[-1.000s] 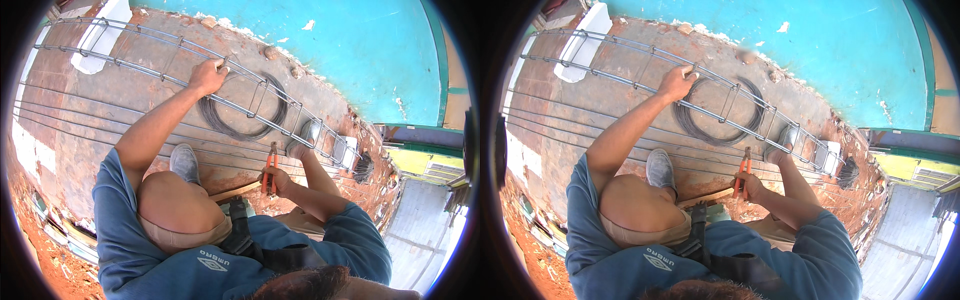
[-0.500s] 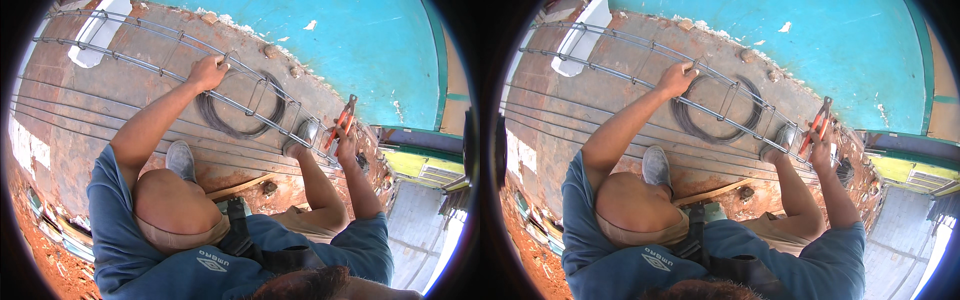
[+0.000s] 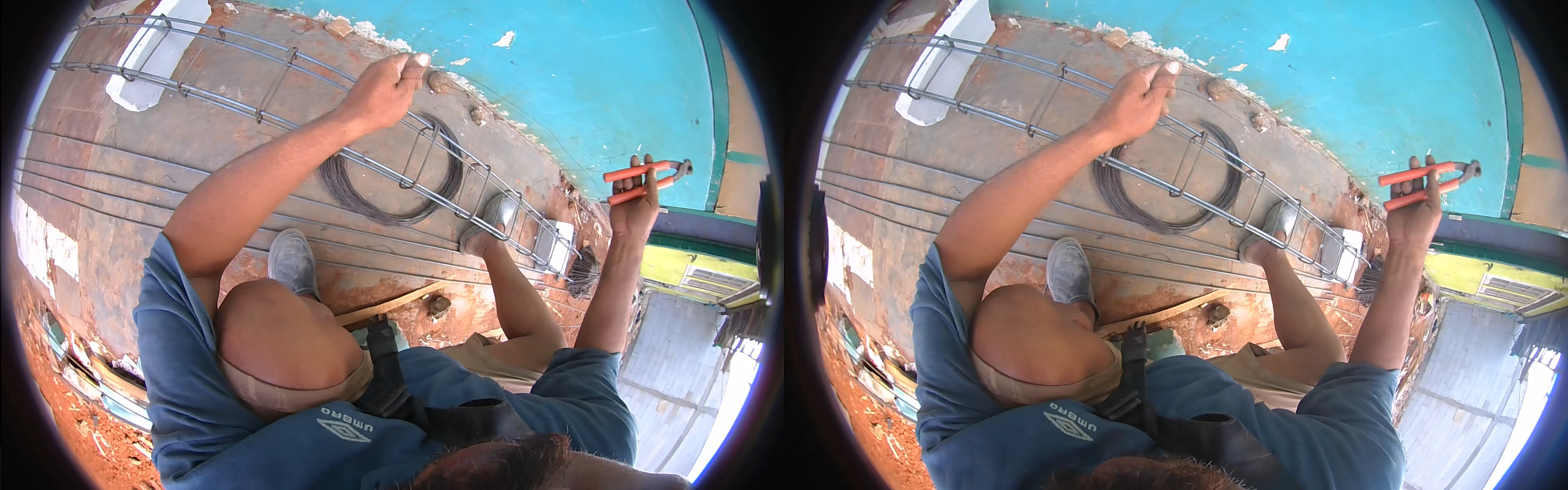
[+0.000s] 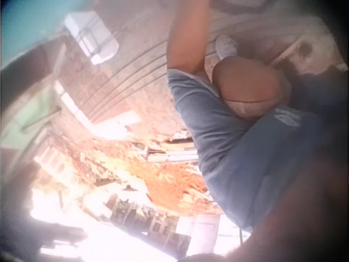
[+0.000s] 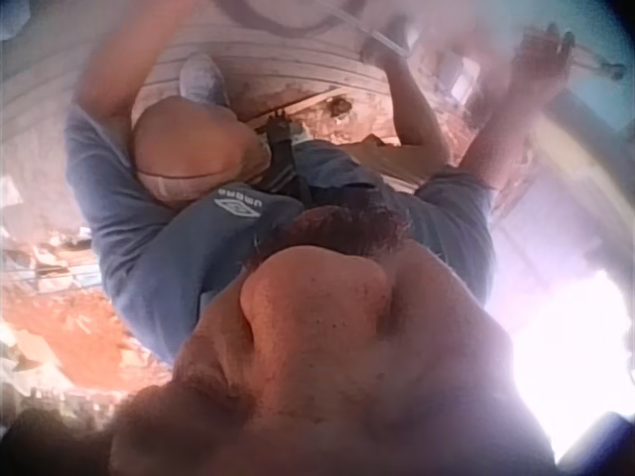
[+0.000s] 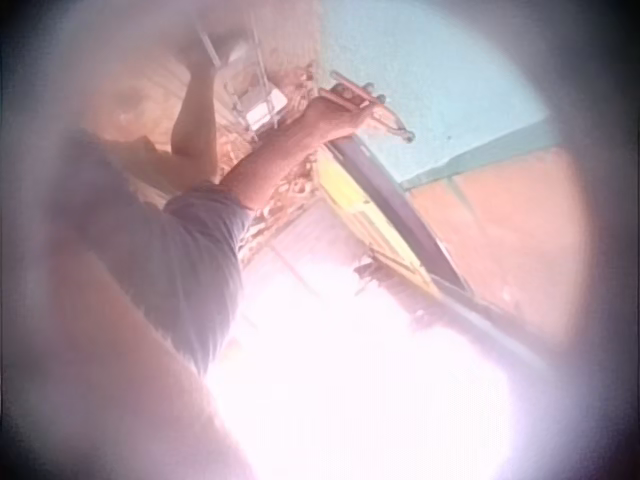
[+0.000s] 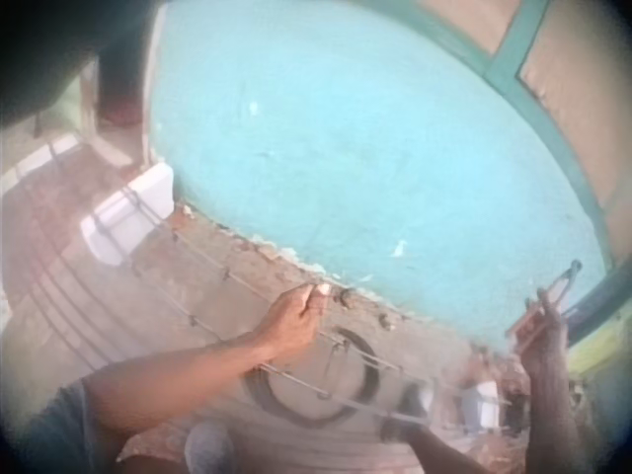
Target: The person ties a rebar cage using wire and pliers. They wrap wire around intersecting bars, twist it with pliers, and trim excess wire repeatedly along the cage.
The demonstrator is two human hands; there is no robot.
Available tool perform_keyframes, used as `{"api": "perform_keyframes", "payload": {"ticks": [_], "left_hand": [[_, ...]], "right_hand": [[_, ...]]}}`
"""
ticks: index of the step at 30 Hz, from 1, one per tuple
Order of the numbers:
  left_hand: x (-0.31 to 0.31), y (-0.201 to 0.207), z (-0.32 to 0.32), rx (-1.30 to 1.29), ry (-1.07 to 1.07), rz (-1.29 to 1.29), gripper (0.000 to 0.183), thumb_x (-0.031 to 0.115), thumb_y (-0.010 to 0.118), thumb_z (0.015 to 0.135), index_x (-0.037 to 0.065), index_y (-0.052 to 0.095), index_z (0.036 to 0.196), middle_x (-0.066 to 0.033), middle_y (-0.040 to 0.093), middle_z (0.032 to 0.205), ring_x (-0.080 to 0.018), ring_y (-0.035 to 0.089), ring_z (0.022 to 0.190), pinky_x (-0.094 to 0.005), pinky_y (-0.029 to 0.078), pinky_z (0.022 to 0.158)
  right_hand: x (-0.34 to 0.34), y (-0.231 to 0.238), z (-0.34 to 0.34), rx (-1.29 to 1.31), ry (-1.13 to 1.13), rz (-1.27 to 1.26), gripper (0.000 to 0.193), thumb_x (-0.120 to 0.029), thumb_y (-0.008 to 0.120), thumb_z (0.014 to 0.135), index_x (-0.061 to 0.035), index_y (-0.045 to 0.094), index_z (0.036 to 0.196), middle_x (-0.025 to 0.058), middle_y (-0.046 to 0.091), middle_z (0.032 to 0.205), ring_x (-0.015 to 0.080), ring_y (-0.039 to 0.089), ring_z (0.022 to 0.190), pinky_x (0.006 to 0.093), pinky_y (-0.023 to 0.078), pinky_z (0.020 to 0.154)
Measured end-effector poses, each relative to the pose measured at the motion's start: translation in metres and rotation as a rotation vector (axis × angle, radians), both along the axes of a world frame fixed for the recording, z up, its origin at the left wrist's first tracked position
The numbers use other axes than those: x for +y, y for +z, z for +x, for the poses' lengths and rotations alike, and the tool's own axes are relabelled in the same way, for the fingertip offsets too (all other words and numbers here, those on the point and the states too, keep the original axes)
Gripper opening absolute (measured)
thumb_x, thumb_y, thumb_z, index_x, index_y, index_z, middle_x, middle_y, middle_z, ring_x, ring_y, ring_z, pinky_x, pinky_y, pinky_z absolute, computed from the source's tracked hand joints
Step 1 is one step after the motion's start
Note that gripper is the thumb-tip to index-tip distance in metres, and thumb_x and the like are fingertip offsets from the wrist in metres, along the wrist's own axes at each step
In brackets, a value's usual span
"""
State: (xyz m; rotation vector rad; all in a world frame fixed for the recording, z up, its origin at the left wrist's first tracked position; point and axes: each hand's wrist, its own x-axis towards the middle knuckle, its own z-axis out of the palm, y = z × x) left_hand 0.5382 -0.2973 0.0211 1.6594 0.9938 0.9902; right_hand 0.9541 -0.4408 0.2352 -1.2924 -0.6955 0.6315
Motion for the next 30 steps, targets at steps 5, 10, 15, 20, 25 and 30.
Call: {"api": "perform_keyframes", "payload": {"ticks": [5, 10, 15, 20, 25, 30], "left_hand": [[0.059, 0.01, -0.021, -0.548, 0.133, -0.359, 0.046, 0.046, 0.046, 0.117, 0.012, 0.052, 0.087, -0.0007, 0.046, 0.072, -0.0183, 0.048, 0.062, -0.0402, 0.05, 0.067], [0.086, 0.022, -0.059, -0.752, 0.262, -0.622, 0.043, 0.043, 0.045, 0.118, 0.013, 0.05, 0.088, -0.0015, 0.043, 0.068, -0.0195, 0.048, 0.058, -0.0422, 0.049, 0.057], [0.12, -0.015, -0.07, -0.889, 0.143, -0.68, 0.043, 0.045, 0.042, 0.118, 0.016, 0.047, 0.087, -0.0021, 0.042, 0.066, -0.0186, 0.043, 0.057, -0.0429, 0.047, 0.062], [0.128, -0.021, -0.086, -0.926, 0.192, -0.783, 0.043, 0.046, 0.04, 0.118, 0.018, 0.047, 0.087, -0.0016, 0.04, 0.066, -0.0191, 0.041, 0.058, -0.0447, 0.046, 0.065], [0.158, -0.033, -0.119, -1.067, 0.3, -0.734, 0.045, 0.048, 0.039, 0.118, 0.018, 0.047, 0.086, -0.0017, 0.039, 0.066, -0.0199, 0.04, 0.059, -0.0471, 0.047, 0.066], [0.151, -0.02, -0.117, -1.017, 0.29, -0.718, 0.048, 0.05, 0.038, 0.118, 0.018, 0.046, 0.085, -0.0012, 0.038, 0.065, -0.0199, 0.038, 0.058, -0.0476, 0.048, 0.069]], "right_hand": [[0.001, 0.081, 0.21, 0.053, -0.085, 0.269, 0.029, -0.025, 0.055, 0.115, -0.0082, 0.056, 0.139, 0.0154, 0.07, 0.126, 0.0214, 0.066, 0.087, 0.0376, 0.055, 0.076], [0.018, -0.001, 0.154, -0.303, -0.03, -0.386, 0.043, -0.02, 0.065, 0.109, -0.0072, 0.056, 0.149, 0.008, 0.066, 0.092, 0.0067, 0.042, 0.054, 0.0228, 0.034, 0.045], [0.04, -0.071, -0.002, -1.611, 0.597, -0.781, 0.057, -0.02, 0.064, 0.107, -0.0257, 0.052, 0.161, 0.0204, 0.079, 0.112, 0.0369, 0.077, 0.103, 0.0497, 0.059, 0.091], [0.121, -0.1, -0.128, -2.085, 0.756, -0.914, 0.076, -0.008, 0.06, 0.103, -0.0422, 0.039, 0.168, 0.0173, 0.061, 0.141, 0.0416, 0.076, 0.108, 0.0514, 0.063, 0.093], [0.188, -0.138, -0.153, -2.472, 0.643, -0.265, 0.092, 0.003, 0.062, 0.098, -0.0458, 0.032, 0.17, 0.0152, 0.05, 0.156, 0.0388, 0.07, 0.123, 0.0471, 0.065, 0.098], [0.207, -0.155, -0.164, -2.503, 0.638, -0.189, 0.097, 0.005, 0.063, 0.097, -0.0483, 0.029, 0.17, 0.0167, 0.045, 0.162, 0.0405, 0.063, 0.136, 0.0463, 0.063, 0.105]]}}
